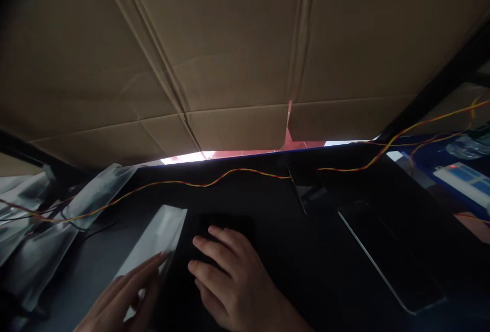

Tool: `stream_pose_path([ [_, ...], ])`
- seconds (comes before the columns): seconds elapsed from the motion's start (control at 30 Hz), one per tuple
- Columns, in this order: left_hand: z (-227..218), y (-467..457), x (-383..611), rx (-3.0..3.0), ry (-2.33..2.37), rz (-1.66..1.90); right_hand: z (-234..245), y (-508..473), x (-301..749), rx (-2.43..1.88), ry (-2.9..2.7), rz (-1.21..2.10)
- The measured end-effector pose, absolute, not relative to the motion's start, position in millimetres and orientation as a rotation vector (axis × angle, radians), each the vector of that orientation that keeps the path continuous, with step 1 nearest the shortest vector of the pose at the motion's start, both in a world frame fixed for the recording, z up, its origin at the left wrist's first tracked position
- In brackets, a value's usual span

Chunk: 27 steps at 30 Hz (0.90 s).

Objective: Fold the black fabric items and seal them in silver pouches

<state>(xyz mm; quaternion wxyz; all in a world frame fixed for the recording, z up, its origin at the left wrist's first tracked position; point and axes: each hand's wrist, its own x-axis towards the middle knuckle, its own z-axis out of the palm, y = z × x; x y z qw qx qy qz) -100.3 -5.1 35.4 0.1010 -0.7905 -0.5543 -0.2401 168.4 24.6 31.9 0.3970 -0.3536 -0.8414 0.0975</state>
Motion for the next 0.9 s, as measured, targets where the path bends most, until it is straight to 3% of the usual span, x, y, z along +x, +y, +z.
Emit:
stream_pose_path([
  [0.2, 61.4, 6.9, -39.3, -2.414, -1.446, -0.878, 24.4, 25.2, 158.9, -0.977, -2.132, 0.148],
  [0.47, 81.3, 35.3, -68.6, -2.244, -1.651, -1.182, 22.2, 31.3, 162.2, -1.010, -2.257, 0.357],
  [0.77, 59.3, 63.3, -73.9, -2.494, -1.407, -1.189, 21.5, 5.3, 183.9, -1.114, -2.327, 0.367],
  [0.9, 50.5, 66.9, -69.5, -2.542, -1.341, -1.181, 8.4, -22.9, 197.7, -1.126, -2.463, 0.165],
])
